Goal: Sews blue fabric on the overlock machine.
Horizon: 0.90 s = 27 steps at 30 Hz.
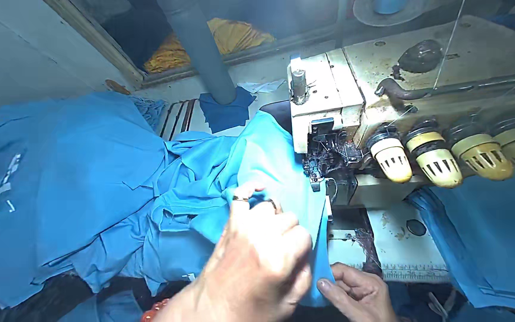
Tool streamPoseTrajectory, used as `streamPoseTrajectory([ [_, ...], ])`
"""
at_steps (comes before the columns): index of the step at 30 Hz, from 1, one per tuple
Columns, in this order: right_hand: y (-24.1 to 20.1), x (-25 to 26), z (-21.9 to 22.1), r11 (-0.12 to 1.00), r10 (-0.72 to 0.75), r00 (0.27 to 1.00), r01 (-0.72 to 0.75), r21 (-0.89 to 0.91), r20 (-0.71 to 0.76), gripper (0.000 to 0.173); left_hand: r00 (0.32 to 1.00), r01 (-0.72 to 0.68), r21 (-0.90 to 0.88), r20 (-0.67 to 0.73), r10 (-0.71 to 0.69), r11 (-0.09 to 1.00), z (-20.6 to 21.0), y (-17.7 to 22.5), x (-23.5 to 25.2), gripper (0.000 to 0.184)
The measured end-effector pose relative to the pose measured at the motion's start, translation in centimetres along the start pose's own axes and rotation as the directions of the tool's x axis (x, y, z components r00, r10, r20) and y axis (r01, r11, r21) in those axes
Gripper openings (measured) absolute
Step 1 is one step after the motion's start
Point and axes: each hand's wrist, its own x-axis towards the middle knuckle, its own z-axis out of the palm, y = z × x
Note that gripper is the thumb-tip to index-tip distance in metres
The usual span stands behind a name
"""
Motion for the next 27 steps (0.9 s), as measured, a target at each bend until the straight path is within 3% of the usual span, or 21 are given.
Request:
streamPoseTrajectory([
  [5, 0.0, 2.4, 0.0, 0.989, -0.149, 0.988, 0.148, -0.018, -0.047, 0.009, 0.999, 0.004, 0.116, -0.034, 0.000, 0.993, 2.2, 0.5, 2.6, 0.017],
  [8, 0.1, 5.2, 0.5, 0.966, -0.259, 0.962, 0.255, -0.051, -0.085, 0.014, 0.994, 0.074, 0.127, -0.091, -0.063, 0.989, 3.1, 0.0, 4.0, 0.012],
  [13, -0.9, 5.7, 0.5, 0.965, -0.252, 0.966, 0.247, -0.084, -0.053, 0.014, 0.980, 0.190, 0.125, -0.083, -0.180, 0.974, 2.2, -0.6, 1.9, 0.016],
  [18, -1.6, 2.8, 0.1, 0.979, -0.156, 0.988, 0.153, -0.136, -0.013, 0.011, 0.984, 0.159, 0.058, -0.088, -0.153, 0.986, 1.8, 0.0, 0.0, 0.019],
  [23, -0.5, 4.6, 0.4, 0.919, -0.341, 0.939, 0.327, -0.222, -0.030, 0.017, 0.989, 0.105, 0.179, -0.120, -0.085, 0.978, 2.7, 1.1, 2.1, 0.018],
  [27, -0.8, 6.6, 0.6, 0.866, -0.430, 0.901, 0.394, -0.306, -0.057, 0.025, 0.978, 0.166, 0.183, -0.154, -0.138, 0.969, 3.4, 0.6, 3.8, 0.017],
])
